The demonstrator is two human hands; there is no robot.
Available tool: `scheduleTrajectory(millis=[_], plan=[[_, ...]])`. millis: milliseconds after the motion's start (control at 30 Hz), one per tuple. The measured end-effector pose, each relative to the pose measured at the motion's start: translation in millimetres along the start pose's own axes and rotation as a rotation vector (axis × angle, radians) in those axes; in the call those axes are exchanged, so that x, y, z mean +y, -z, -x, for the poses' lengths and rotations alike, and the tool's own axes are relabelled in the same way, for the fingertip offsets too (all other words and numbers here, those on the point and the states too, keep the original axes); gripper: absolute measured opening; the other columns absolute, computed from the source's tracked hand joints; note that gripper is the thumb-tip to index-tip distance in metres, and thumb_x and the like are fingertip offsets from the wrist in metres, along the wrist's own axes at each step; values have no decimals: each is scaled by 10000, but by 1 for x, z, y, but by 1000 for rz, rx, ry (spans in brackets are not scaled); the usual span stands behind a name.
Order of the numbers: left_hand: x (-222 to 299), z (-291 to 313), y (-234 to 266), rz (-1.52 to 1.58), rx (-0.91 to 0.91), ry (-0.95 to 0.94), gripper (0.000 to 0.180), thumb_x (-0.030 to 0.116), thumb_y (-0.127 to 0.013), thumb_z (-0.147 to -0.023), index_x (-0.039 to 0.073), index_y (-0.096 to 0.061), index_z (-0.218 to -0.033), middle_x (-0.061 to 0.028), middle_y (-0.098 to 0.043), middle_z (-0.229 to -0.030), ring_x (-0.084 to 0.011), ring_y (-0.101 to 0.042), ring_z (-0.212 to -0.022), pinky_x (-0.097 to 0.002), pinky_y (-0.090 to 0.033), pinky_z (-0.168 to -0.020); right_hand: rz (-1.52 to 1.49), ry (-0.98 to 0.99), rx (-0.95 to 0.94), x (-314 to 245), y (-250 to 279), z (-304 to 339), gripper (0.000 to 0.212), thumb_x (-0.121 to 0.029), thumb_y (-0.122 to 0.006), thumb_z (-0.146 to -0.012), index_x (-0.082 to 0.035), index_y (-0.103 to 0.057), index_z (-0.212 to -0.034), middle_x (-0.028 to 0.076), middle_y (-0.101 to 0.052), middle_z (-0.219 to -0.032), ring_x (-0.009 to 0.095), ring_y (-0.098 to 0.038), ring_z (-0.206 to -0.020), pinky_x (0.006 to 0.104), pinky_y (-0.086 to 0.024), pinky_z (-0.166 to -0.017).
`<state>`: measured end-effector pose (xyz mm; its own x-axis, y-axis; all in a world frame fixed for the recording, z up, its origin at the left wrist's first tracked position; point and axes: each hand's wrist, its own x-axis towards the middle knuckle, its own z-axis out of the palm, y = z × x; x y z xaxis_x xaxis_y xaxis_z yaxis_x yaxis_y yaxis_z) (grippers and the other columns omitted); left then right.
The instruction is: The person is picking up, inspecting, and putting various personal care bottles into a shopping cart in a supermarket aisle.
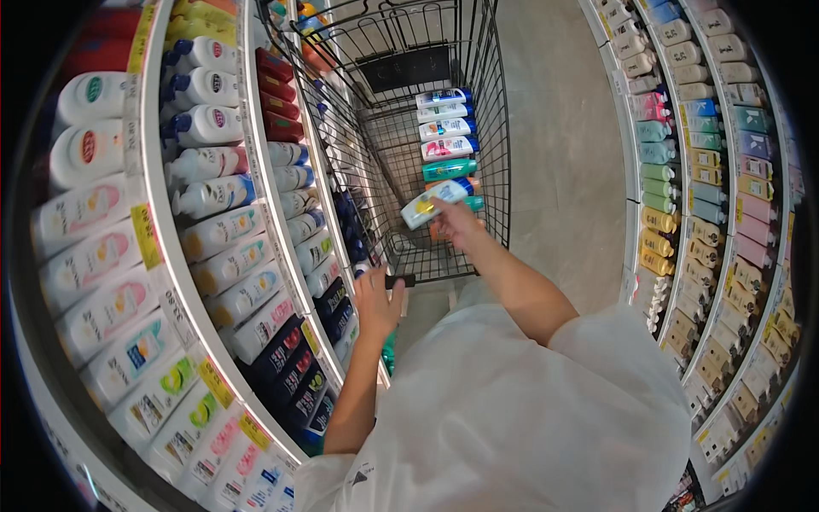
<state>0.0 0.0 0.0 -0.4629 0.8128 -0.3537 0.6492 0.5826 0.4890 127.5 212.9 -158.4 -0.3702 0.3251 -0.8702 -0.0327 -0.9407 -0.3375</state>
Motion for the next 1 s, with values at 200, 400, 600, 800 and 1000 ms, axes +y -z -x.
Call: scheduleTrajectory(millis=[200,400,600,800,1000], plan=[[-20,24,-25,47,-121,65,474,268,-680,-923,42,-598,-1331,-196,-541,-1282,-392,-497,-1196,-476,-398,-1037,-196,-11,273,-8,36,-135,292,-195,-766,-921,-108,-627,-1162,47,-672,-1046,134,-647,-841,234,-586,-687],[-28,41,-34,181,-85,102,328,56,-600,-927,64,-628,-1253,-172,-566,-1239,-369,-504,-1179,-438,-390,-1048,-138,-18,320,-21,42,-169,313,-203,-782,-911,-67,-630,-1148,72,-662,-1018,152,-644,-841,241,-593,-674],[-27,52,-39,187,-148,159,331,81,-606,-931,68,-620,-1262,-176,-585,-1214,-376,-515,-1163,-450,-399,-1032,-145,12,327,-27,48,-179,391,-219,-790,-905,-13,-611,-1185,119,-631,-1103,198,-638,-939,249,-609,-775],[-21,51,-36,225,-186,122,331,105,-605,-941,46,-602,-1266,-192,-585,-1216,-395,-510,-1170,-468,-388,-1031,-289,60,340,-22,68,-190,353,-123,-779,-882,25,-607,-1153,104,-621,-1022,219,-636,-905,325,-587,-762],[6,65,76,221,242,134,273,10,-563,-938,20,-641,-1199,-206,-636,-1066,-400,-624,-980,-434,-508,-878,922,227,-222,74,-20,-88,314,-258,-723,-870,-22,-624,-1051,130,-661,-870,250,-656,-781,402,-535,-671]])
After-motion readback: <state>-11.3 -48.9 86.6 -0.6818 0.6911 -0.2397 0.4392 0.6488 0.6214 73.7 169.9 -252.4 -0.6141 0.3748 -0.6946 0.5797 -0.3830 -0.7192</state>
